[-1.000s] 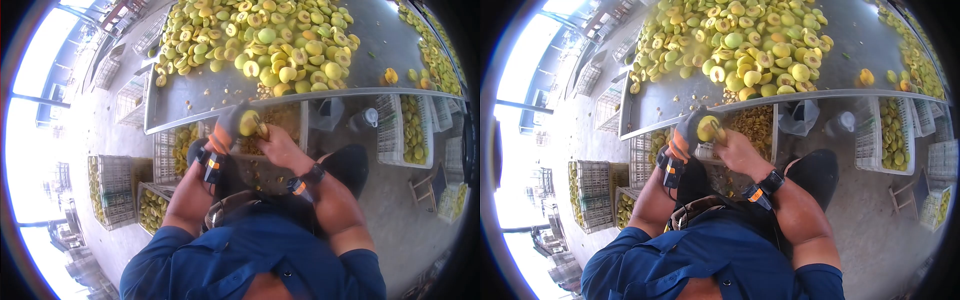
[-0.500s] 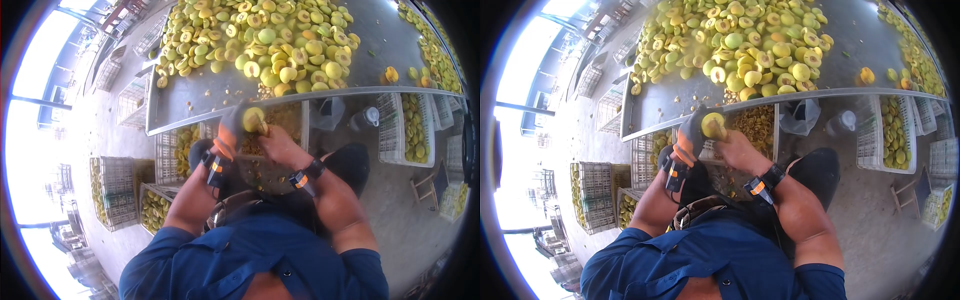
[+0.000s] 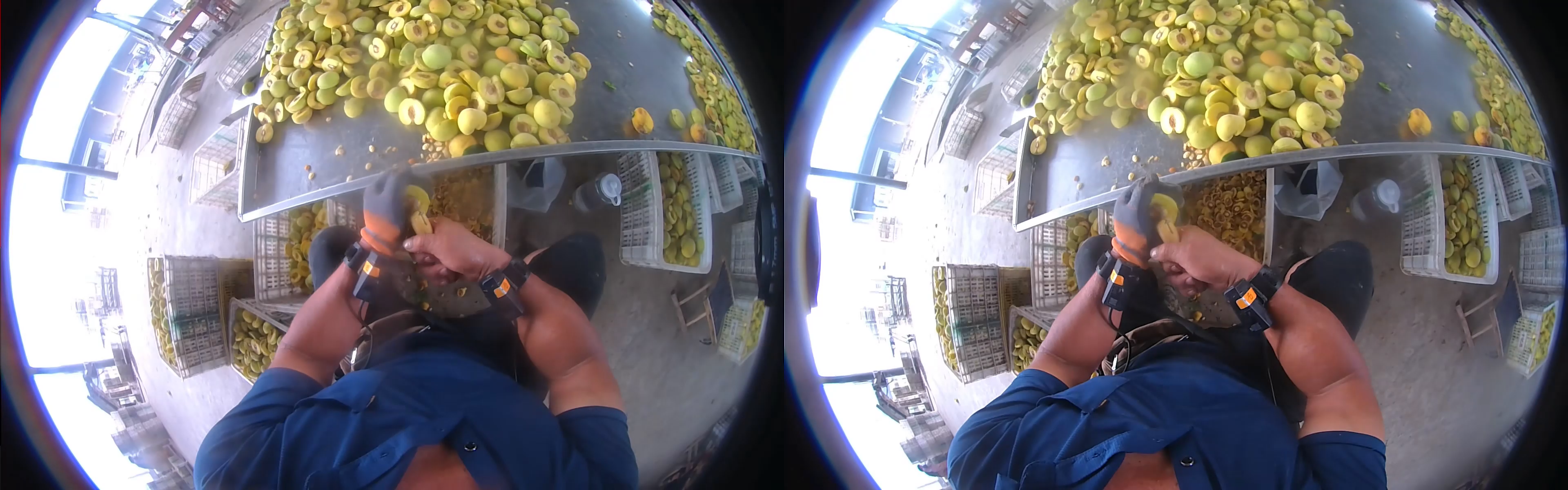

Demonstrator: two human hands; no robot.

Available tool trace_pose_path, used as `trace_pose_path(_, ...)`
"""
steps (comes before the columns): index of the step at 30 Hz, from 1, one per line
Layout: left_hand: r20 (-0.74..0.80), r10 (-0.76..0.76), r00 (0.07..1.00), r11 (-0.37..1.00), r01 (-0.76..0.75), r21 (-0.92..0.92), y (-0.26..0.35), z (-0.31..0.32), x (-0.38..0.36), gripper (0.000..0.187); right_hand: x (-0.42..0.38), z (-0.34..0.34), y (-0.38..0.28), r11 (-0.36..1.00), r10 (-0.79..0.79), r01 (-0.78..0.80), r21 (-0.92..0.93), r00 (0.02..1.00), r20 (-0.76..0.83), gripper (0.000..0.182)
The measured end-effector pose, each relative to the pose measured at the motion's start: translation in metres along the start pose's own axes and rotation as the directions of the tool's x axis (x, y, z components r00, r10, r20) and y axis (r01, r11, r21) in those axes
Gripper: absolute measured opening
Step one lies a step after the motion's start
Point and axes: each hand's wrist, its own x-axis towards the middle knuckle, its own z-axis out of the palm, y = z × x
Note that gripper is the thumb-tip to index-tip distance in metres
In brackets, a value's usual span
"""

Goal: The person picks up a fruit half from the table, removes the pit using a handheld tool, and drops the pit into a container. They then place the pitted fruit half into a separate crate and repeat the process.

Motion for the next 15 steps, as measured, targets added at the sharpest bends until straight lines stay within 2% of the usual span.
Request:
trace_pose_path(2,0.075,0.108,0.991,0.990,-0.101,-0.096,-0.001,-0.006,0.002,0.042,-0.001,0.002,0.005,1.000,0.011,-0.011,-0.007,0.999,0.041,0.019)
trace_pose_path(4,0.150,0.232,0.961,0.972,-0.223,-0.077,-0.002,-0.011,0.008,0.038,-0.003,0.006,0.007,0.999,0.029,-0.031,0.038,0.997,0.065,0.016)
trace_pose_path(7,-0.030,0.136,0.990,0.980,-0.130,0.153,-0.013,-0.010,0.002,0.030,-0.005,0.007,0.001,0.997,-0.055,0.053,-0.050,0.998,-0.039,0.016)
trace_pose_path(10,-0.044,-0.016,0.999,0.997,0.020,0.080,-0.015,-0.026,-0.002,0.028,-0.001,0.008,0.005,0.978,-0.118,0.093,-0.184,0.985,-0.130,0.018)
trace_pose_path(13,-0.036,-0.103,0.994,0.990,0.106,0.093,-0.026,-0.060,-0.013,0.028,0.010,-0.007,0.019,0.945,-0.156,0.060,-0.322,0.947,-0.281,0.015)
trace_pose_path(15,-0.090,-0.100,0.991,0.952,0.121,0.279,-0.037,-0.089,-0.033,0.025,0.012,-0.015,0.023,0.967,-0.170,0.104,-0.230,0.943,-0.285,0.014)
